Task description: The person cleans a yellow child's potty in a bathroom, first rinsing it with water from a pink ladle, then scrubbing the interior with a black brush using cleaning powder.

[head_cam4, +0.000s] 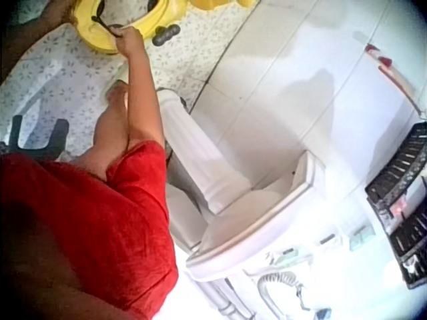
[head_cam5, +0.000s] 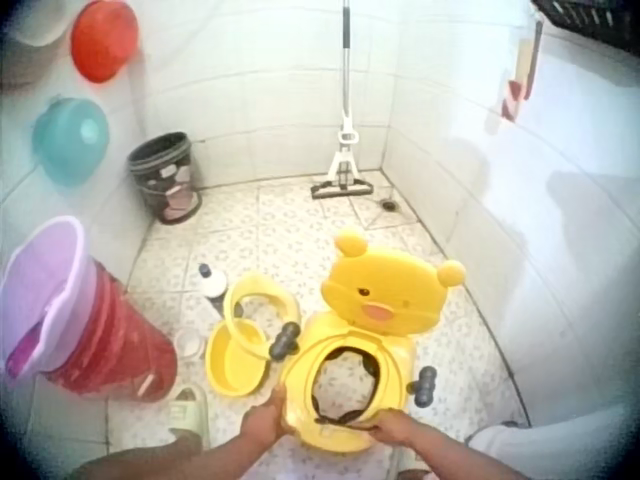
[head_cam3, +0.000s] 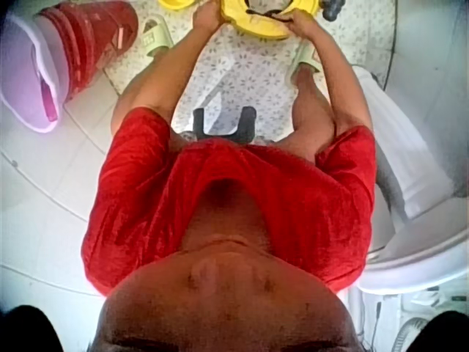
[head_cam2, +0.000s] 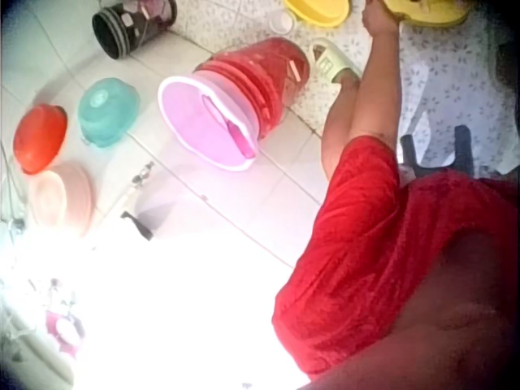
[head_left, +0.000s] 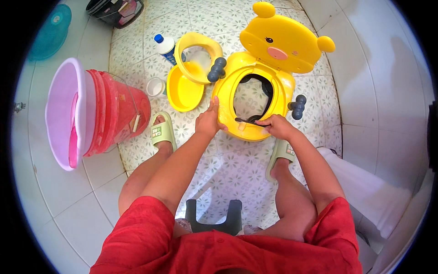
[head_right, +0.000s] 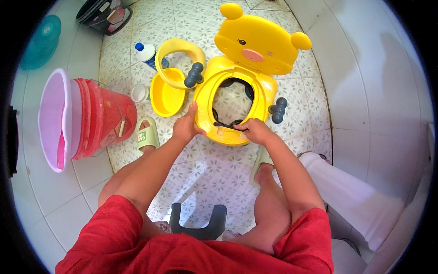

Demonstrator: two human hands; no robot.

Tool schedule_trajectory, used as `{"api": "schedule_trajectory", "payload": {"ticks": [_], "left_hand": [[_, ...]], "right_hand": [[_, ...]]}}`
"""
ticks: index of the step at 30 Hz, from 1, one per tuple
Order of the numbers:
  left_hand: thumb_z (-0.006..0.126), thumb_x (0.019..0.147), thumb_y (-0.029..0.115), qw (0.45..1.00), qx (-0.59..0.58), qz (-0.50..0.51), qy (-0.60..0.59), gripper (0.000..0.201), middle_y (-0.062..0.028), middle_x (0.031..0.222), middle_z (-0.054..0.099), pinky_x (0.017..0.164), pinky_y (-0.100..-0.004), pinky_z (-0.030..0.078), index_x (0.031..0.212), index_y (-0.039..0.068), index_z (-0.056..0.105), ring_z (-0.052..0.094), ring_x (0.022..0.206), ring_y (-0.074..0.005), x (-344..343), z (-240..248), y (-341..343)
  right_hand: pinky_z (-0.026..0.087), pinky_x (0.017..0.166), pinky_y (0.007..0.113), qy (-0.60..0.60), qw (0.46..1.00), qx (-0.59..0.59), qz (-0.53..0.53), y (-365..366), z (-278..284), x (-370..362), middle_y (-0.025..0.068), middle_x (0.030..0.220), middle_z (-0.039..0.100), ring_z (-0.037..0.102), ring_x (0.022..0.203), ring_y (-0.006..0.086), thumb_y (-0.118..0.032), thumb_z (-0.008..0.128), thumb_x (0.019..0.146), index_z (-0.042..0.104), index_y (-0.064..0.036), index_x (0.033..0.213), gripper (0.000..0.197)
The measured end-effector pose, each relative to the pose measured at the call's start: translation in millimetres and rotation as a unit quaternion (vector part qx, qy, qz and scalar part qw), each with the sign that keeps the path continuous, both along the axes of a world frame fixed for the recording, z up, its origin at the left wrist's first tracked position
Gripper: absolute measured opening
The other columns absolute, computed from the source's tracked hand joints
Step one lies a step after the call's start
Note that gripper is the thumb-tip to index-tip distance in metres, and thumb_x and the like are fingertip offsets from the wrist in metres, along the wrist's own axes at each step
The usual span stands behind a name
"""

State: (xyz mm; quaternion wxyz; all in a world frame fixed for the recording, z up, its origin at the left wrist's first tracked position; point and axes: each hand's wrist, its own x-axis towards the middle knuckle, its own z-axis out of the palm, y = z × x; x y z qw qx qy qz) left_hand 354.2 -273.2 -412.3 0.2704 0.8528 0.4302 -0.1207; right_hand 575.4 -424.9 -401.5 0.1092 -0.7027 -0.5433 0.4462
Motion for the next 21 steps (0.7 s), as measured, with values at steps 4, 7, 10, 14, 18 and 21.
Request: {"api": "schedule_trajectory", "payload": {"ticks": [4,7,10,14,18,21], "left_hand": [[0.086,0.051,0.03,1.0,-0.004,-0.002,0.009,0.12,-0.0084,0.147,0.031,0.085,-0.0387,0.05,0.146,0.013,0.015,0.061,0.101,-0.0328,-0.4,0.6,0.4],[0.086,0.051,0.03,1.0,-0.003,-0.002,0.006,0.12,-0.0087,0.147,0.031,0.085,-0.0387,0.05,0.146,0.013,0.016,0.06,0.101,-0.0329,0.7,2.4,-0.3],[0.086,0.051,0.03,0.999,-0.018,0.006,0.028,0.119,-0.0086,0.147,0.031,0.085,-0.039,0.05,0.146,0.013,0.017,0.06,0.102,-0.0326,6.3,8.3,-0.9],[0.086,0.051,0.03,1.0,-0.013,0.004,0.015,0.119,-0.0086,0.147,0.031,0.086,-0.0394,0.049,0.146,0.013,0.017,0.059,0.103,-0.0323,-2.7,4.1,1.0],[0.088,0.05,0.029,1.0,0.012,-0.003,-0.019,0.117,-0.0185,0.127,0.052,0.084,-0.0409,0.049,0.144,0.008,0.021,0.059,0.102,-0.0353,3.2,7.0,-2.1],[0.088,0.05,0.029,1.0,0.012,0.003,-0.016,0.116,-0.0185,0.128,0.051,0.085,-0.0408,0.048,0.143,0.007,0.022,0.059,0.102,-0.0353,-3.6,7.3,-0.8]], "right_hand": [[0.048,0.079,0.037,0.007,0.997,0.03,-0.065,15.4,-9.0,-14.1,0.0205,0.099,0.063,0.061,0.089,0.0363,-0.002,0.058,0.076,0.065,-0.0204,0.113,0.041],[0.048,0.077,0.037,0.013,0.989,0.06,-0.131,29.0,-18.8,-23.6,0.0214,0.098,0.062,0.061,0.088,0.0368,-0.003,0.058,0.079,0.063,-0.0204,0.115,0.041],[0.048,0.076,0.038,0.034,0.982,0.077,-0.172,29.4,-36.3,-17.2,0.0213,0.097,0.062,0.061,0.087,0.0371,-0.005,0.057,0.081,0.063,-0.0215,0.115,0.039],[0.049,0.077,0.039,-0.005,0.994,0.042,-0.101,32.3,-25.5,-17.3,0.0194,0.096,0.063,0.062,0.085,0.0362,-0.003,0.056,0.079,0.064,-0.0255,0.114,0.042],[0.049,0.078,0.039,-0.069,0.996,0.057,0.018,11.8,-27.7,6.2,0.0178,0.096,0.064,0.062,0.085,0.0352,0.0,0.054,0.076,0.065,-0.0275,0.113,0.047],[0.049,0.079,0.04,-0.031,0.999,0.007,0.039,10.1,-6.4,7.6,0.0172,0.098,0.064,0.062,0.085,0.0358,0.0,0.053,0.074,0.065,-0.0264,0.113,0.049]]}}
